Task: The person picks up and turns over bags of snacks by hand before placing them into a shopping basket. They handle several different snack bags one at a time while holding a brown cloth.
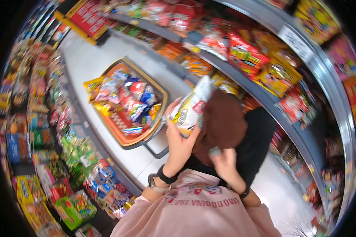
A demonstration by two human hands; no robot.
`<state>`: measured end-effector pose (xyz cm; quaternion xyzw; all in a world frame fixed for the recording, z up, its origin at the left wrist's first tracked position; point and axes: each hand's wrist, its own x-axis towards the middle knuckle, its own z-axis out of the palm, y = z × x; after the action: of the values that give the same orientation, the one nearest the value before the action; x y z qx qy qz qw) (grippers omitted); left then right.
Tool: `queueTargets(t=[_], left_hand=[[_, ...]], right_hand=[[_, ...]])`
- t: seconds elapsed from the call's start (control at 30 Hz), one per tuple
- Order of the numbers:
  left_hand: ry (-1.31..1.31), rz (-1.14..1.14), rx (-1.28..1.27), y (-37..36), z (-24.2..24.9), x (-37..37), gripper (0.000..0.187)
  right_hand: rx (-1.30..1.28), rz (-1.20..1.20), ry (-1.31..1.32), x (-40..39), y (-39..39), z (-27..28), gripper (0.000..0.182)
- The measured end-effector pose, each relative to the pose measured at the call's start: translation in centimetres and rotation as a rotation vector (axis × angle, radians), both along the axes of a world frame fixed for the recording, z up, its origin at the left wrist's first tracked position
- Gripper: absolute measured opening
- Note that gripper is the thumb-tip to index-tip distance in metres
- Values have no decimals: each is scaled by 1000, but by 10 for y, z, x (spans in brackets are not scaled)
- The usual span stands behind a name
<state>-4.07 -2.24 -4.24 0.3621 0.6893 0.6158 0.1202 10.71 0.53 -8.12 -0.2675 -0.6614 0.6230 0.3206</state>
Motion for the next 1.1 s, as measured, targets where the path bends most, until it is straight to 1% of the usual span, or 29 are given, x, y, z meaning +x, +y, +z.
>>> queueTargets(t=[0.03,0.07,0.1,0.13,0.17,0.2,0.23,0.27,0.3,0.33,0.37,0.43,0.47,0.5,0.53,0.57,0.6,0.63,0.67,0.7,0.73,0.77,0.83,0.87,0.9,0.97,1.03,1.07,1.1], left_hand=[[-109,3,-26,2,2,19,60],[-133,-23,-69,0,-3,26,58],[-158,-59,-112,-1,-9,28,57],[-150,-99,-99,0,0,37,55],[-164,-175,-70,0,2,42,54],[-122,-223,-80,-3,3,48,37],[-284,-281,-89,-10,1,51,41],[-349,-285,-127,-18,-11,47,46],[-364,-211,-174,-30,-24,43,56],[412,-332,-301,-33,-20,27,47],[401,-371,-296,-34,-32,19,47],[42,-414,-71,-45,-73,2,44],[-143,-416,29,-51,-90,-1,43],[-327,-404,138,-43,-82,12,43],[-825,-575,235,-33,-66,14,42],[-1119,-463,260,-27,-37,38,42],[-945,-291,48,-18,-18,56,43],[-753,-123,-149,-12,-9,65,43],[-753,-124,-152,-13,-18,57,43],[-854,-389,-62,-16,-36,40,44],[-944,-652,29,-19,-50,31,44],[-930,-638,25,-21,-60,33,44],[-1551,-394,-101,-31,-66,33,45],[-1512,-354,-95,-35,-57,30,45],[-957,-475,-157,-34,-48,31,45],[159,-633,-307,-26,-34,40,45],[-1238,-647,121,-4,-16,56,41],[-1560,-478,42,6,-19,52,48],[-1563,-473,46,11,-20,52,48]], right_hand=[[58,-52,-2,-6,-5,-1,56],[359,-132,-47,-9,0,15,57],[138,-143,40,-10,4,19,56],[154,-211,-41,-4,8,22,54],[257,-288,-42,2,18,27,54],[273,-368,-17,8,29,38,52],[293,-439,15,13,39,46,50],[46,-394,147,20,49,46,48],[-199,-343,291,26,58,46,45],[-134,-339,346,32,68,46,38],[-403,-254,318,45,68,50,37],[-906,-184,307,56,60,51,41],[-755,-163,254,54,50,36,44],[-914,-43,458,52,40,32,50],[-884,-71,374,58,38,33,54],[-862,-100,293,64,36,37,59],[-931,-59,377,72,35,47,76],[-935,-67,373,75,34,37,76],[-913,-16,485,76,34,20,76],[-887,37,599,76,34,11,76],[-814,70,426,82,34,31,79],[-822,86,436,83,33,28,79],[-702,-15,29,75,28,7,67],[-325,-39,-72,75,31,-9,61],[60,-74,-153,77,37,-20,56],[475,-159,-579,78,49,13,41],[459,-365,-436,77,58,23,33],[262,-385,-279,78,56,24,30],[225,-266,-91,83,58,28,42]])
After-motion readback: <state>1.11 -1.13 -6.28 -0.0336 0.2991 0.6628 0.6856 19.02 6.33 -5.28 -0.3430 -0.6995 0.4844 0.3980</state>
